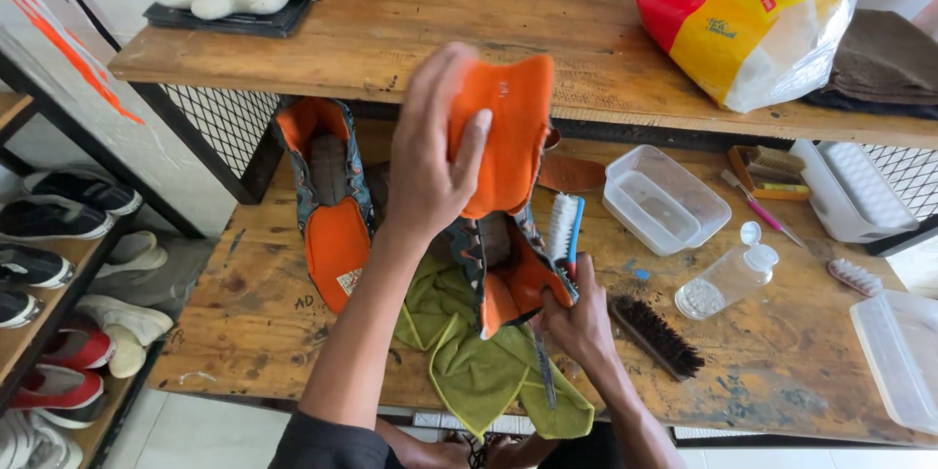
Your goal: The person cleans a pair of teal and orange rollerblade boots using a toothbrush and a cleaning solution. They scrub the exterior and interior of the boots, focusing on the straps and buckles, and occasionally dip the brush into a container of liquid.
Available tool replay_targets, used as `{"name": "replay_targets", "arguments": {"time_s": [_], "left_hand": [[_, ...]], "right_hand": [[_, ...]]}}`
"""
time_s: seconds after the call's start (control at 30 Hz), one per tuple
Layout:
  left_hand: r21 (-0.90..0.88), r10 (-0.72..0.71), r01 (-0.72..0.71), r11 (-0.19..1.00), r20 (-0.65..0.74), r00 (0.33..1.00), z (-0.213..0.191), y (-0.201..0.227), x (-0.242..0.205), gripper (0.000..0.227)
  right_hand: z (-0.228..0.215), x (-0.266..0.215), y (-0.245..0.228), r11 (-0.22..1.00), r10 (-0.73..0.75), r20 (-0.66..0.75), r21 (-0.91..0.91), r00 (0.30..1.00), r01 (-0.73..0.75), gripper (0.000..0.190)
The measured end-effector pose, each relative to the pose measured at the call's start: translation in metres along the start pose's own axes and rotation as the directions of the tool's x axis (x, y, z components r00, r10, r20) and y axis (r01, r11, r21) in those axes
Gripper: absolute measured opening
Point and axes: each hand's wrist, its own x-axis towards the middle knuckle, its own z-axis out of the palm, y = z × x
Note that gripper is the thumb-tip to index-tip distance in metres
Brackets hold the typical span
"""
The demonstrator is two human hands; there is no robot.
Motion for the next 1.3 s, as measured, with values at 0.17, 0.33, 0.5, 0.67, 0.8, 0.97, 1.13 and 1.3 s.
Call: {"name": "replay_targets", "arguments": {"time_s": [0.17,0.33,0.5,0.67,0.8,0.97,1.13,1.3], "left_hand": [[-0.043,-0.020,0.042,0.998,0.431,0.902,-0.007,0.015,-0.003,0.088],[0.047,0.068,-0.092,0.995,0.375,0.925,0.000,0.008,-0.022,0.081],[0.096,0.162,-0.214,0.972,0.386,0.908,-0.002,0.007,-0.027,0.074],[0.142,0.130,-0.185,0.972,0.331,0.935,-0.009,-0.002,-0.031,0.073],[0.109,0.139,-0.184,0.977,0.327,0.935,-0.017,0.000,-0.032,0.073],[0.162,0.176,-0.234,0.959,0.309,0.935,-0.015,0.006,-0.042,0.071],[0.212,0.104,-0.169,0.963,0.287,0.952,-0.014,0.024,-0.046,0.067],[0.001,-0.056,0.057,0.998,0.195,0.979,-0.015,0.005,-0.070,0.108]], "right_hand": [[-0.015,0.003,0.008,1.000,0.017,-0.010,-0.005,1.000,-0.017,0.032],[-0.039,-0.010,0.000,0.989,0.137,0.060,-0.061,0.989,-0.133,0.045],[-0.052,-0.021,0.001,0.972,0.219,0.119,-0.115,0.969,-0.205,0.049],[-0.079,-0.055,-0.090,0.891,0.442,-0.188,0.206,0.877,-0.405,0.043],[-0.081,-0.107,-0.008,0.951,-0.276,-0.268,-0.211,0.923,0.224,0.033],[-0.039,-0.069,-0.004,0.755,-0.277,0.258,-0.537,0.926,0.376,0.030],[-0.017,-0.039,-0.030,0.749,-0.063,0.456,-0.566,0.888,0.344,0.047],[-0.030,-0.040,-0.014,0.693,-0.153,0.511,-0.555,0.846,0.460,0.040]]}}
